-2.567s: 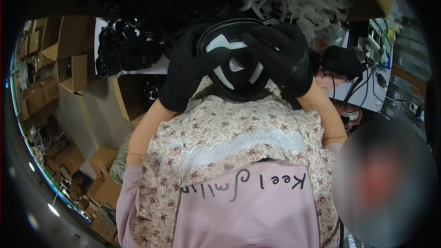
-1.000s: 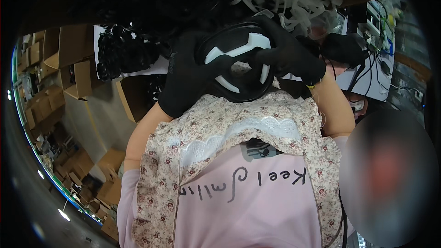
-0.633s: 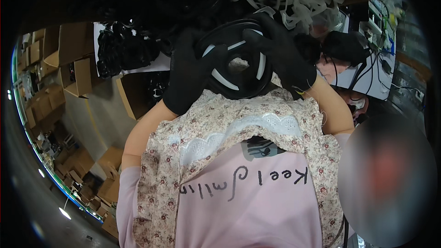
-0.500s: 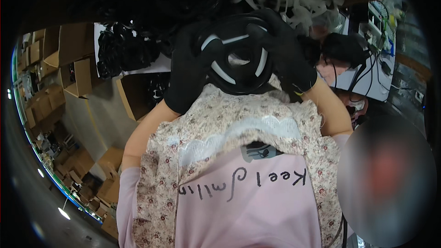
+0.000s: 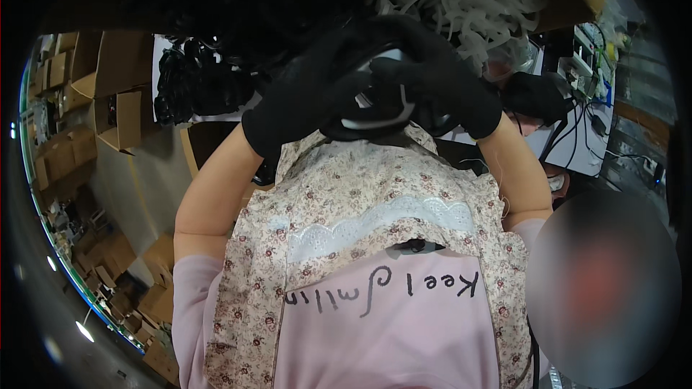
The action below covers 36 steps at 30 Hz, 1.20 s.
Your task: The person inspects and organizes black plastic frame components by hand, taking them from a cardboard box and arranging them on a workbench.
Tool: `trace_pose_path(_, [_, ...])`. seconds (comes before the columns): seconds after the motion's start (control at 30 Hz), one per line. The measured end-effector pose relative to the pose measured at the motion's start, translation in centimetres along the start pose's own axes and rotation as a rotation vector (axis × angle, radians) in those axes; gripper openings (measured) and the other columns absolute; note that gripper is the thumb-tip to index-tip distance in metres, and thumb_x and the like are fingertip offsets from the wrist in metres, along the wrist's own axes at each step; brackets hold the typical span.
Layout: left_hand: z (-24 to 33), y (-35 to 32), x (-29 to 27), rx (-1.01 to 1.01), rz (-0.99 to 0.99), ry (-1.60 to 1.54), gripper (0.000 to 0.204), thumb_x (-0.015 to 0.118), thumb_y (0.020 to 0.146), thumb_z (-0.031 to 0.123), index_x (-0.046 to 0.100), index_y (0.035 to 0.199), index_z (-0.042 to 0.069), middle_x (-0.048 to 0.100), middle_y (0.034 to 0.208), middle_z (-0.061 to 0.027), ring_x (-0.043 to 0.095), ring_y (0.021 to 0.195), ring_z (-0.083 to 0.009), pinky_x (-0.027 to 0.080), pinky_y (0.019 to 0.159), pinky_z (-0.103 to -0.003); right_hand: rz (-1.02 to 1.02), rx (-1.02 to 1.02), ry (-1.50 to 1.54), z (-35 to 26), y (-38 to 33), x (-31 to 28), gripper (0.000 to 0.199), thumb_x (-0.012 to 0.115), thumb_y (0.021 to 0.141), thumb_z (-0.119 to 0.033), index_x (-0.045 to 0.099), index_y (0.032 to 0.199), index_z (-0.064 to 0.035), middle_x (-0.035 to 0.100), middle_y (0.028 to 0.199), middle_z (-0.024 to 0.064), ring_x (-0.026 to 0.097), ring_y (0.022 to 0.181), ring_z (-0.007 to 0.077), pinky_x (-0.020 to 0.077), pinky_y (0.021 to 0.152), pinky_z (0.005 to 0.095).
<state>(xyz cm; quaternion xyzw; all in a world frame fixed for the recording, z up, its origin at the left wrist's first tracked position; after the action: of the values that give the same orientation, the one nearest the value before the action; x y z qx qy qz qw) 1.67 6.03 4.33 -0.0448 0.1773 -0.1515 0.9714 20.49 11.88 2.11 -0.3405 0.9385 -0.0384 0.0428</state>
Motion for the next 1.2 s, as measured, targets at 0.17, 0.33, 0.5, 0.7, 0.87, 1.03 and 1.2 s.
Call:
trace_pose_path(0.17, [-1.9, -2.0, 1.6, -0.357, -0.041, -0.346, 0.048, 0.062, 0.095, 0.023, 0.046, 0.134, 0.000, 0.062, 0.115, -0.0102, 0.060, 0.101, -0.0133, 0.050, 0.086, -0.030, -0.023, 0.194, -0.001, 1.3, -1.3, 0.5, 0.048, 0.071, 0.084, -0.020, 0.055, 0.126, -0.0037, 0.066, 0.104, 0.0083, 0.063, 0.092, 0.0117, 0.0514, 0.079, 0.0276])
trace_pose_path(0.33, [-2.9, -2.0, 2.7, -0.270, 0.075, -0.378, 0.038, 0.060, 0.093, 0.014, 0.053, 0.129, 0.002, 0.062, 0.094, -0.0023, 0.057, 0.082, -0.0082, 0.047, 0.072, -0.022, 0.034, 0.148, 0.209, 1.4, -1.6, 1.1, 0.041, 0.071, 0.083, -0.011, 0.056, 0.120, -0.0005, 0.066, 0.103, 0.0065, 0.062, 0.091, 0.0122, 0.0508, 0.081, 0.0269])
trace_pose_path(0.5, [-1.9, -1.0, 2.7, -0.207, 0.091, -0.316, 0.031, 0.062, 0.091, 0.010, 0.059, 0.121, 0.001, 0.066, 0.100, -0.0060, 0.060, 0.085, -0.0099, 0.050, 0.075, -0.024, 0.130, 0.128, 0.289, 1.8, -2.6, 1.4, 0.037, 0.070, 0.085, -0.010, 0.057, 0.118, -0.0010, 0.066, 0.104, 0.0064, 0.061, 0.091, 0.0124, 0.0501, 0.082, 0.0264])
trace_pose_path(0.7, [-2.2, 0.3, 1.0, -0.038, 0.181, -0.290, 0.050, 0.062, 0.091, 0.011, 0.046, 0.138, 0.003, 0.058, 0.130, -0.0108, 0.056, 0.115, -0.0174, 0.046, 0.096, -0.031, 0.359, 0.099, 0.469, 1.4, -1.9, 0.6, 0.033, 0.066, 0.088, -0.009, 0.056, 0.119, -0.0031, 0.064, 0.103, 0.0062, 0.062, 0.092, 0.0148, 0.0510, 0.083, 0.0278])
trace_pose_path(0.87, [-2.9, -0.7, 2.3, -0.187, 0.261, -0.488, 0.061, 0.066, 0.090, 0.016, 0.039, 0.143, 0.001, 0.052, 0.136, -0.0137, 0.051, 0.123, -0.0180, 0.042, 0.102, -0.033, 0.381, -0.476, -0.560, 5.1, -2.9, 0.5, 0.052, 0.066, 0.083, 0.001, 0.049, 0.132, -0.0007, 0.048, 0.133, 0.0177, 0.054, 0.117, 0.0313, 0.0475, 0.097, 0.0389])
trace_pose_path(1.03, [-2.0, -1.1, 0.6, -0.128, 0.163, -0.216, 0.055, 0.069, 0.088, 0.022, 0.050, 0.135, -0.001, 0.065, 0.115, -0.0156, 0.063, 0.104, -0.0226, 0.051, 0.090, -0.034, 0.649, -0.395, -0.592, -1.8, -2.0, -0.3, 0.054, 0.076, 0.079, -0.018, 0.058, 0.129, -0.0087, 0.047, 0.137, 0.0228, 0.049, 0.124, 0.0383, 0.0428, 0.101, 0.0466])
trace_pose_path(1.2, [-1.2, -1.2, 0.5, -0.042, 0.006, 0.094, 0.053, 0.070, 0.084, 0.010, 0.051, 0.132, -0.002, 0.061, 0.121, -0.0140, 0.060, 0.108, -0.0206, 0.050, 0.089, -0.034, -0.100, -0.170, -0.302, 0.0, -1.0, 0.0, 0.051, 0.072, 0.083, -0.023, 0.057, 0.126, -0.0008, 0.064, 0.115, 0.0189, 0.063, 0.105, 0.0324, 0.0500, 0.091, 0.0379])
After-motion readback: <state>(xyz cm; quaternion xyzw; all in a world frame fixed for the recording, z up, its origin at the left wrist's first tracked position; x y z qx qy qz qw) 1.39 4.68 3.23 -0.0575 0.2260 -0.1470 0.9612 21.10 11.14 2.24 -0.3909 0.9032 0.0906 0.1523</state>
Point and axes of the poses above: each hand's wrist, its own y-axis towards the middle knuckle, its own x-axis out of the palm, z = x × y, the point moved 3 cm from there along y, towards the middle knuckle
